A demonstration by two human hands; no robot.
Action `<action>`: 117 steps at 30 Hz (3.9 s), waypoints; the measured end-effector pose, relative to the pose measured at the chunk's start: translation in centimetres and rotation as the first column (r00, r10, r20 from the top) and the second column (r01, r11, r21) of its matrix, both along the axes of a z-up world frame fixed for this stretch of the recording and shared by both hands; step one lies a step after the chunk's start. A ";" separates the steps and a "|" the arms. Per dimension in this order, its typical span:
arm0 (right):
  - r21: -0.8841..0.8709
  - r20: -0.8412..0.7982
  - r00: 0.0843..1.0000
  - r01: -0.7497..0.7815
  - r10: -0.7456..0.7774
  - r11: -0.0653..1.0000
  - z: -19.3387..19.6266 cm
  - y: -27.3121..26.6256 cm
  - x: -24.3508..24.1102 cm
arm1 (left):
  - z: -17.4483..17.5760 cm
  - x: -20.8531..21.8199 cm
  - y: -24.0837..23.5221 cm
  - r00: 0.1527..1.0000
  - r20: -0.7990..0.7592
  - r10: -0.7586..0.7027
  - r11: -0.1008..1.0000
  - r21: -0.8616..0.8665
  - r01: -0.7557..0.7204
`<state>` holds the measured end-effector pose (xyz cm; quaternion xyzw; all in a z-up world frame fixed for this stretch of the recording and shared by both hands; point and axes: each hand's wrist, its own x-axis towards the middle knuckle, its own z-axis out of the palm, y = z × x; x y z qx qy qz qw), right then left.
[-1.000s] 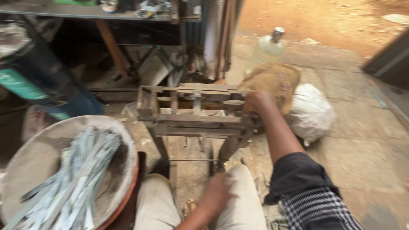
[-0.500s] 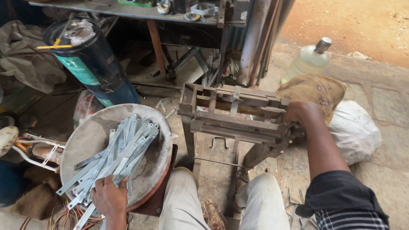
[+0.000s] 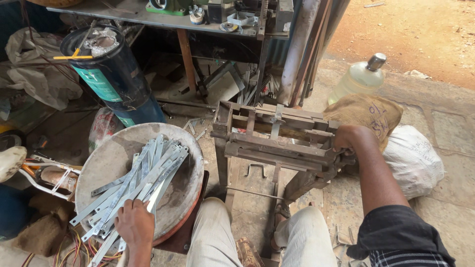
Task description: The person uses a wooden framing tool to straighten metal strips, sliding each strip through the frame and pulling on it by hand.
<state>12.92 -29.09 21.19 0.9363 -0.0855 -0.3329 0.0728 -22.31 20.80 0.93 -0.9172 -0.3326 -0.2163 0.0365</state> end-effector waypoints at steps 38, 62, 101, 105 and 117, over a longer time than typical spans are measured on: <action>-0.008 -0.034 0.996 -0.088 0.088 0.996 -2.0 -1.9 2.8 | 4.5 -9.5 1.5 0.972 -0.236 0.016 0.904 -0.411 -0.115; 0.061 -0.019 0.996 -0.089 0.091 0.994 -1.3 -1.5 2.2 | 0.3 -4.1 -10.8 0.857 0.471 0.208 -0.424 -0.746 0.513; 0.023 -0.009 1.000 0.010 -0.009 1.000 -0.8 -0.3 1.5 | -3.2 13.7 -22.5 0.920 0.390 0.025 -0.259 -0.887 0.383; 0.045 0.005 1.000 0.007 -0.007 0.999 -1.2 -0.5 1.7 | -2.3 18.1 -22.0 0.929 0.364 -0.068 -0.128 -0.927 0.354; 0.040 -0.007 1.000 0.019 -0.019 0.999 -1.0 -0.6 1.7 | -1.2 20.7 -22.5 0.934 0.329 -0.141 -0.352 -0.898 0.263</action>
